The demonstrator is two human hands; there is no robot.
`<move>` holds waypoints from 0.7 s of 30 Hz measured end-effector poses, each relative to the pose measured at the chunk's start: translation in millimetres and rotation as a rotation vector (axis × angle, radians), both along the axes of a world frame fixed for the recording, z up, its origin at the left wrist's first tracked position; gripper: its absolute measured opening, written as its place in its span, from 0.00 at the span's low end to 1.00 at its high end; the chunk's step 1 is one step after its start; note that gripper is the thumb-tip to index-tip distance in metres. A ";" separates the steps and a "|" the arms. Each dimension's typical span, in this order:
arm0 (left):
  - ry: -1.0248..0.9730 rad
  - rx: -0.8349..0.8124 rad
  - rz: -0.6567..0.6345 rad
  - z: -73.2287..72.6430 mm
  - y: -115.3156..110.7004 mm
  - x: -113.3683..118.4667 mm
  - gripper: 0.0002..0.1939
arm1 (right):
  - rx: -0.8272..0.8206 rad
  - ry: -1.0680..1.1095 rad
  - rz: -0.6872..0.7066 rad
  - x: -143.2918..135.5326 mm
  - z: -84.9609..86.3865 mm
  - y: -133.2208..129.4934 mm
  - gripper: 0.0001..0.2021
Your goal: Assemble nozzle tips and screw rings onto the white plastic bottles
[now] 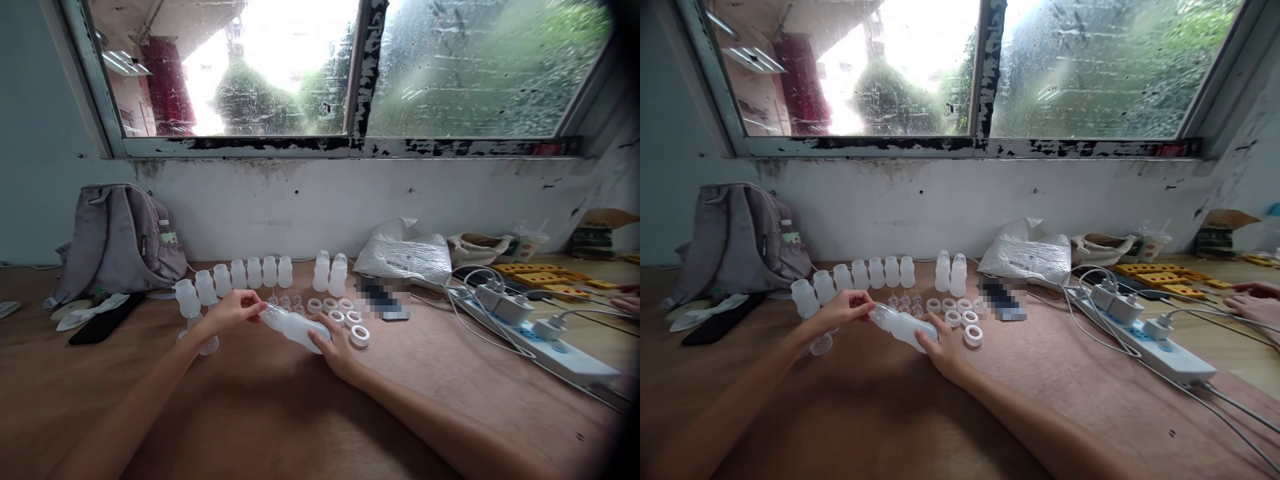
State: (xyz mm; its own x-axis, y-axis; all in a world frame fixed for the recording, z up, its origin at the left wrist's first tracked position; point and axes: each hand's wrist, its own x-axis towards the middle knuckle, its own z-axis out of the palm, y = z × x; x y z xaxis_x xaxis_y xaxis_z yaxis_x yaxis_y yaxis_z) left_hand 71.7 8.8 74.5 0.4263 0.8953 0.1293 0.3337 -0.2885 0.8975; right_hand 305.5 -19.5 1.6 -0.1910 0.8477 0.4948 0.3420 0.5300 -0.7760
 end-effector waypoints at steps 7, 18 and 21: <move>-0.190 0.124 0.304 -32.3 -12.6 38.8 0.16 | -0.094 0.054 0.035 -11.1 0.8 -7.6 0.11; -0.265 0.345 0.438 -52.1 -26.1 42.1 0.14 | -0.191 0.105 0.111 -10.8 7.0 -13.4 0.11; -0.189 0.426 0.436 -51.3 -28.1 41.9 0.13 | -0.125 0.051 0.128 -8.5 9.1 -14.6 0.10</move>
State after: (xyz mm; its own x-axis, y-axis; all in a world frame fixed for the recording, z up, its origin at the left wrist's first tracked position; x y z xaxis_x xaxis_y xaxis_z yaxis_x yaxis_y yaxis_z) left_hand 113.7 -19.4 23.2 -0.0304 0.8346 0.5500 0.3477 -0.5071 0.7886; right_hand 297.0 -34.1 10.7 -0.2782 0.8736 0.3993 0.2364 0.4652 -0.8531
